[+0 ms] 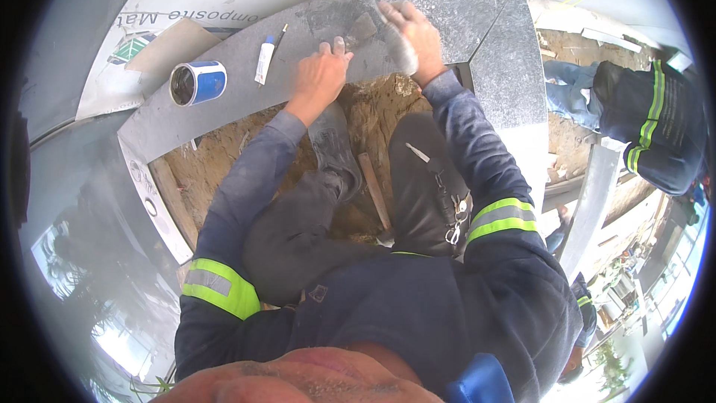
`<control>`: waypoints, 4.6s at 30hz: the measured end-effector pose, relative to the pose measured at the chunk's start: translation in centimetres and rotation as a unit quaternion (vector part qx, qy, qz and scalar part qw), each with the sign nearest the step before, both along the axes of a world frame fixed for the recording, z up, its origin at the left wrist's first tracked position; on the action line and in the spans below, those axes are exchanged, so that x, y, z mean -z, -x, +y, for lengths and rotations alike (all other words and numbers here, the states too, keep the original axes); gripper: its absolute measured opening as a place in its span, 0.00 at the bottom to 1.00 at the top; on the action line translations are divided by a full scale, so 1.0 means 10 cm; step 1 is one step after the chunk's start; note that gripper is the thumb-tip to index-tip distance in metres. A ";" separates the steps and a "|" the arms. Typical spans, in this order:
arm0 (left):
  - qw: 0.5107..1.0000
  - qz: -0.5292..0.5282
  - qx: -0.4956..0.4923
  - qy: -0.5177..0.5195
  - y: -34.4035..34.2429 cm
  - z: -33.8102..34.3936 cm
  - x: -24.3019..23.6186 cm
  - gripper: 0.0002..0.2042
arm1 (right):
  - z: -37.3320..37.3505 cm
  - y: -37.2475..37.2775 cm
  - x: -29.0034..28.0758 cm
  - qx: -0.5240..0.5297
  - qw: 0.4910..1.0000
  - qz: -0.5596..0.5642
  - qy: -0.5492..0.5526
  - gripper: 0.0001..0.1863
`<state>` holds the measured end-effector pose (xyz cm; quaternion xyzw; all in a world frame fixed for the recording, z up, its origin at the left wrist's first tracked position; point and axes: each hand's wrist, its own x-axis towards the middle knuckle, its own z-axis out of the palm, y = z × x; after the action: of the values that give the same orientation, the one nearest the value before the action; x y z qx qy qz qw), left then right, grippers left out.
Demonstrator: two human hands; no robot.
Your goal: The person kneels on the ground and positions a large stone slab onto a prepared base. They use a trowel to apply adhesive or grout into the joints between slabs, then smooth the surface with a cloth. The person also uses a small tube to apply sealant into the joints.
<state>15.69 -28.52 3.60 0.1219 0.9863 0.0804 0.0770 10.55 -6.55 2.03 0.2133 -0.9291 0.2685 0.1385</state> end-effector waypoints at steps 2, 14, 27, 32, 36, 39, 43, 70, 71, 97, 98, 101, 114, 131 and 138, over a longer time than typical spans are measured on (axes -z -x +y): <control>0.999 -0.028 -0.022 0.002 -0.03 0.11 0.08 0.19 | -0.05 -0.16 0.01 -0.087 0.994 0.029 -0.062 0.22; 0.996 -0.005 -0.049 -0.072 0.00 0.12 0.46 0.16 | -0.48 -0.09 0.13 -0.070 0.958 -0.192 -0.202 0.14; 0.961 -0.091 -0.123 -0.229 -0.02 0.08 0.46 0.12 | -0.56 -0.02 0.08 -0.074 0.971 -0.123 -0.190 0.10; 0.996 -0.008 -0.023 -0.090 -0.04 0.05 0.49 0.13 | -0.59 0.02 -0.01 -0.070 0.977 -0.130 -0.155 0.14; 0.987 0.003 -0.053 -0.150 -0.02 0.04 0.51 0.13 | -0.63 0.04 -0.05 -0.061 0.980 -0.108 -0.155 0.14; 0.995 0.020 -0.002 -0.102 0.02 0.06 0.48 0.13 | -0.59 0.01 -0.05 -0.060 0.985 -0.093 -0.133 0.13; 0.999 -0.015 0.025 -0.013 0.04 0.09 0.42 0.16 | -0.52 -0.01 0.02 -0.081 0.974 -0.119 -0.174 0.11; 0.999 0.002 0.032 -0.019 0.06 0.04 0.33 0.15 | -0.32 0.42 0.24 -0.048 0.982 0.012 -0.182 0.17; 1.000 0.008 0.025 -0.014 0.07 0.03 0.33 0.16 | -0.33 0.42 0.24 -0.070 0.981 -0.006 -0.180 0.17; 0.999 0.002 0.021 -0.034 0.11 0.01 0.31 0.19 | -0.43 0.33 0.26 -0.016 0.987 -0.005 -0.163 0.17; 0.999 -0.001 0.018 -0.033 0.11 0.01 0.32 0.19 | -0.42 0.26 0.28 -0.030 0.983 -0.017 -0.180 0.16; 0.999 0.004 0.016 -0.029 0.12 0.02 0.38 0.20 | -0.38 0.24 0.20 -0.045 0.988 -0.007 -0.149 0.17; 0.998 -0.024 -0.020 -0.052 0.12 0.00 0.34 0.15 | -0.38 0.20 0.31 -0.018 0.988 -0.044 -0.146 0.13; 1.000 0.010 0.007 -0.005 -0.01 0.05 0.43 0.18 | -0.52 0.11 0.28 0.104 0.984 -0.108 -0.096 0.15; 0.999 0.031 -0.015 -0.004 0.01 0.13 0.38 0.19 | -0.58 -0.01 0.31 0.099 0.994 -0.044 -0.009 0.11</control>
<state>15.58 -27.23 -0.22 0.1098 0.9896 0.0814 0.0449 10.64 -12.35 -1.11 0.1099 -0.9531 0.2546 0.1215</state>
